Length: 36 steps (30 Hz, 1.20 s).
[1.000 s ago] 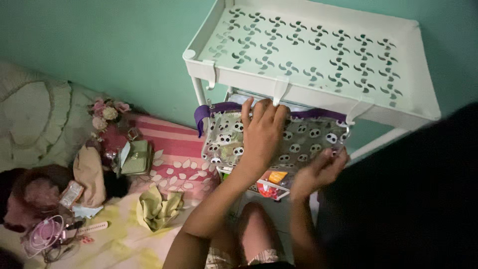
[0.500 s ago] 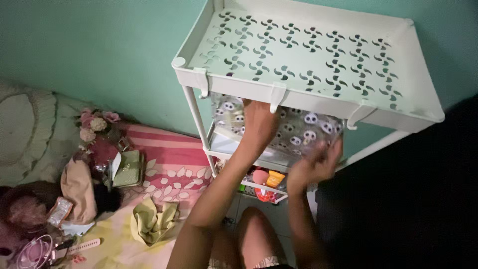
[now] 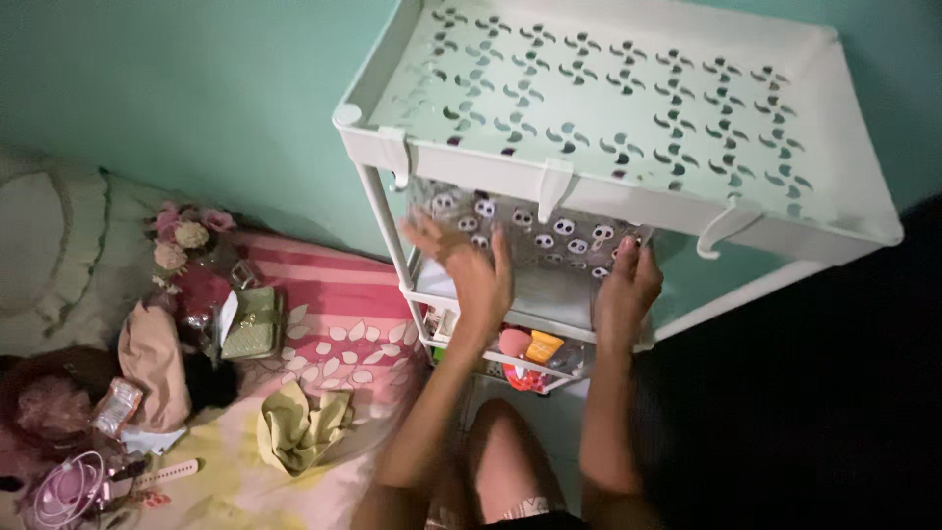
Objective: The person sits on the floor beside a bed and wipes a pencil case, a wallet, and a cloth with a yellow cleaning cloth, then handles a charging cable, a watch, and a hair clip, arranging small accessories on the bed.
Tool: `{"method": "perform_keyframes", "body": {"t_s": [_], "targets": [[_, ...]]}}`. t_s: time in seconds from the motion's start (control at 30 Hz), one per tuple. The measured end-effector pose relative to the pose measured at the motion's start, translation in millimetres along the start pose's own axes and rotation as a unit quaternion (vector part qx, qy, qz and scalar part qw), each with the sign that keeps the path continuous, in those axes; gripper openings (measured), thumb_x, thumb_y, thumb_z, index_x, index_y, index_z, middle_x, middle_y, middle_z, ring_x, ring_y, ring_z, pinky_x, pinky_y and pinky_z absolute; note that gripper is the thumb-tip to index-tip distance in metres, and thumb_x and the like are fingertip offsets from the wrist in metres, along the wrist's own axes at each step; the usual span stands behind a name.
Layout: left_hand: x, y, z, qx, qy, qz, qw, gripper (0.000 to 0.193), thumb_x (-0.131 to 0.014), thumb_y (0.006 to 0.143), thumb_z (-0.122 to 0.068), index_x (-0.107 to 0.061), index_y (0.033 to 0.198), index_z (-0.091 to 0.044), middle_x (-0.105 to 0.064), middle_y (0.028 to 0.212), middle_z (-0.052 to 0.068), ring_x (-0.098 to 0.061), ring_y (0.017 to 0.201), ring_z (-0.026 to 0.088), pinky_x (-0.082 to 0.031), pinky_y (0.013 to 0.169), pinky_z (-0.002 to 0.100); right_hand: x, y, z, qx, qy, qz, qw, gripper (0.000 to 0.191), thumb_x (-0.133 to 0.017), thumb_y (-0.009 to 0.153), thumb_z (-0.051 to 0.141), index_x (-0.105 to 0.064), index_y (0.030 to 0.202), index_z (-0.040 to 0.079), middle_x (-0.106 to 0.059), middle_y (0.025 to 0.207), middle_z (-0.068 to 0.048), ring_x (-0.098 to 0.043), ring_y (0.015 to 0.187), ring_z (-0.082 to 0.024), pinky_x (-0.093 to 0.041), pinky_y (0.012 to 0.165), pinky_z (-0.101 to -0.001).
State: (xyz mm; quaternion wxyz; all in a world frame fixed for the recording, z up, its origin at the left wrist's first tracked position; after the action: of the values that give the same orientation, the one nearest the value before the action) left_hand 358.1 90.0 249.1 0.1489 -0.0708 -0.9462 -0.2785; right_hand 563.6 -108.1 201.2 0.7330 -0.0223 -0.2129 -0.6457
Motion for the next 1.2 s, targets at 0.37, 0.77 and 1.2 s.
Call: {"method": "perform_keyframes", "body": {"t_s": [0.37,0.77,1.2], "targets": [[-10.9,18.8,-5.5,0.026,0.191,0.097,0.977,0.105,-0.077,0.091,-0.041,-0.008,0.158,0.000,-0.006,0.151,0.051,-0.010,0.145,0.062,-0.009,0.111,0.076,12.5,21.3,12.9,0.122,-0.076,0.009,0.990,0.072,-0.059,0.113,0.025,-0.016,0.160,-0.008,-0.033,0.159,-0.033,-0.037,0.147,-0.042,-0.028,0.124,-0.0498],[40.3,-31.9,-52.4,-0.167,0.007,0.120,0.979,0.056,-0.078,0.084,-0.017,-0.060,0.135,-0.002,-0.032,0.160,0.035,-0.041,0.148,0.051,-0.040,0.121,0.050,-20.8,-110.2,90.7,0.305,-0.046,-0.035,0.951,0.080,-0.071,0.111,0.030,-0.015,0.164,0.007,-0.010,0.167,-0.028,-0.014,0.158,-0.044,-0.024,0.130,-0.0558],[230.8,-158.1,207.0,0.265,-0.151,-0.122,0.944,0.031,-0.056,0.102,-0.011,-0.062,0.129,0.001,-0.072,0.118,0.014,-0.068,0.111,0.020,-0.054,0.097,0.033,-360.8,-341.7,19.9,-0.141,0.266,0.537,0.788,0.020,-0.056,0.095,0.011,-0.064,0.111,0.002,-0.073,0.101,-0.009,-0.071,0.089,-0.017,-0.060,0.079,-0.0299]]}}
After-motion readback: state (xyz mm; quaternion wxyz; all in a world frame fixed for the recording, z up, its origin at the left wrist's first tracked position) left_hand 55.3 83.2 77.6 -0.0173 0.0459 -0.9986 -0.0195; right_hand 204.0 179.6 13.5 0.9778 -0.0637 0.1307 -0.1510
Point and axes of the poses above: each hand's wrist, its own y-axis towards the middle knuckle, its own x-axis out of the back of the hand, z = x × y, the point moved 10 cm from there along y, towards the middle knuckle
